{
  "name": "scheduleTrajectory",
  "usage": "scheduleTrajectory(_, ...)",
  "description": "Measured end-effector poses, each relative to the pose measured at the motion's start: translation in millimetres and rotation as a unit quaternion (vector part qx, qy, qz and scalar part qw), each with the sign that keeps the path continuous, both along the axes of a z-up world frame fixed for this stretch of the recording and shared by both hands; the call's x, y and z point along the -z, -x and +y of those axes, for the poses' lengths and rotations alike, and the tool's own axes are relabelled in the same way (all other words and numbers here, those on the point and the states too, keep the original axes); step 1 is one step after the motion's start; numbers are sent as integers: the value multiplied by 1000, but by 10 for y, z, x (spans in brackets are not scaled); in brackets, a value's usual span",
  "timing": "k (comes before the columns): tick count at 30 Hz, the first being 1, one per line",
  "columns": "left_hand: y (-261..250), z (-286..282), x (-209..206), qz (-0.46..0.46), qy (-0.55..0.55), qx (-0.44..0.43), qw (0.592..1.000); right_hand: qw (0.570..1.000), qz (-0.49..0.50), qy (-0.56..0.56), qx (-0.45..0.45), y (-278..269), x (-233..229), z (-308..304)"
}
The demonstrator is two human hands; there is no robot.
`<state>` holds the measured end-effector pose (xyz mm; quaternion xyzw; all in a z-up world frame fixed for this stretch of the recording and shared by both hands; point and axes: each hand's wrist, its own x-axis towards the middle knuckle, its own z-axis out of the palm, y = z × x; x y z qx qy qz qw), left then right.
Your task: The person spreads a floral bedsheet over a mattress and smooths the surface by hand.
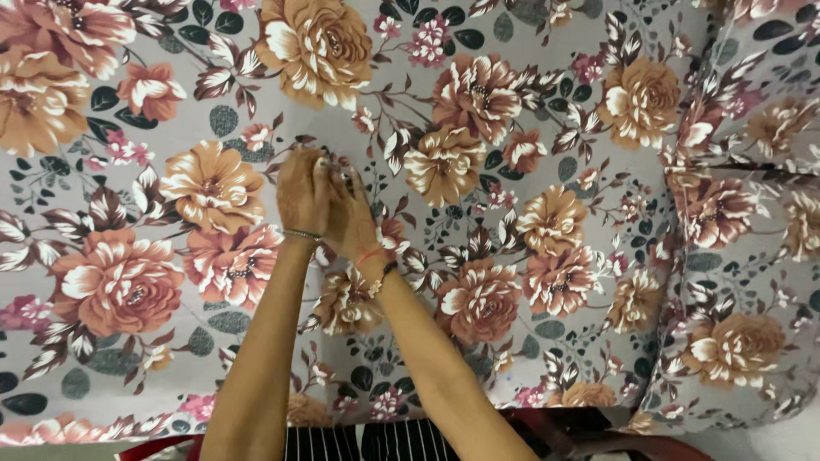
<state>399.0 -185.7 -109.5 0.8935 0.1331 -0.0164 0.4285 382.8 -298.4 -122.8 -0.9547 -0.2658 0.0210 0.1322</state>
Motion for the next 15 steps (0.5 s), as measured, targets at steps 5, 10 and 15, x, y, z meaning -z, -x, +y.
scheduleTrajectory(5,-1008,-448,407,-85,-157,164,970,927,156,-143,309,-288,109,-1151)
scheduleTrajectory(10,-1537,-587,421,74,-272,87,955,892,53,70,444,-374,264,-2239)
scheduleTrajectory(15,-1533,-513,533,49,-269,70,959,965,45,-36,256,-1589,455,-1236)
